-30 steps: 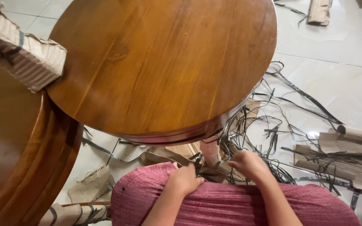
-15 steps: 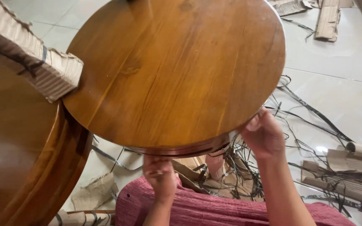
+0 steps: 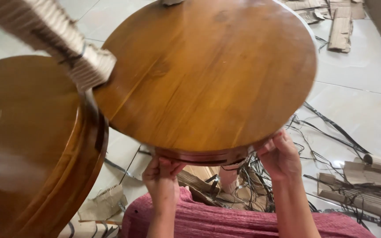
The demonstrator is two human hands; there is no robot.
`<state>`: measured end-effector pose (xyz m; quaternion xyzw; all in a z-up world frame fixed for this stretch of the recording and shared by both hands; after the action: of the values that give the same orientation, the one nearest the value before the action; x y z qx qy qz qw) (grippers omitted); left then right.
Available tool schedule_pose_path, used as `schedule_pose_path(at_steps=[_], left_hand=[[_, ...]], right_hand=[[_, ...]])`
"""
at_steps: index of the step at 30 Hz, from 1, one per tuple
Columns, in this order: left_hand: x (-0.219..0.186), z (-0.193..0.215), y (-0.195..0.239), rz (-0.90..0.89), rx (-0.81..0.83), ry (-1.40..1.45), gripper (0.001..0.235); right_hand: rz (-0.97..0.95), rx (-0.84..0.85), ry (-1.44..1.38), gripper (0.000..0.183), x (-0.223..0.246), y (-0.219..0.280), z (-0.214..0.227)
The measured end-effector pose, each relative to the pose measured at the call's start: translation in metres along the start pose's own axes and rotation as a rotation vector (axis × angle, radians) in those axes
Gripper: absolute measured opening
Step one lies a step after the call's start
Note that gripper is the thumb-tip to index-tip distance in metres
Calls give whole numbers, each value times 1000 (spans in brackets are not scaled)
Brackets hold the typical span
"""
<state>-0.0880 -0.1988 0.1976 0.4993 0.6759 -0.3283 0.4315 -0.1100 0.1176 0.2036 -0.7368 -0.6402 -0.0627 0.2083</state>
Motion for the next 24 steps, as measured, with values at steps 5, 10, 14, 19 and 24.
schedule_pose_path(at_steps=[5, 10, 14, 19, 24], left_hand=[[27, 20, -17, 92, -69, 58, 21], [52, 4, 2, -63, 193, -101, 42], [70, -35, 39, 306, 547, -475, 33], [86, -53, 83, 507, 1249, -1529, 45], [174, -11, 82, 423, 1357, -1752, 59]], right_hand=[[39, 57, 151, 44, 1, 32, -4], [-447, -423, 1198, 29, 26, 90, 39], [-1148, -415, 1994, 19, 10, 131, 111], [-1029, -149, 1908, 18, -41, 111, 139], [-1086, -177, 2020, 25, -69, 103, 170]])
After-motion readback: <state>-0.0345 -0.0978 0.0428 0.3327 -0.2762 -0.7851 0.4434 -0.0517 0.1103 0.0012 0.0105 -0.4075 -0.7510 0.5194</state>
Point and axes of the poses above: each hand's wrist, its own y-axis away from the middle knuckle, its own z-axis out of the back of the hand, x = y × z, the point moved 7 cm from there along -y, towards the middle knuckle, and after that the axes turned 6 degrees about -y, right-handed, at the moved point
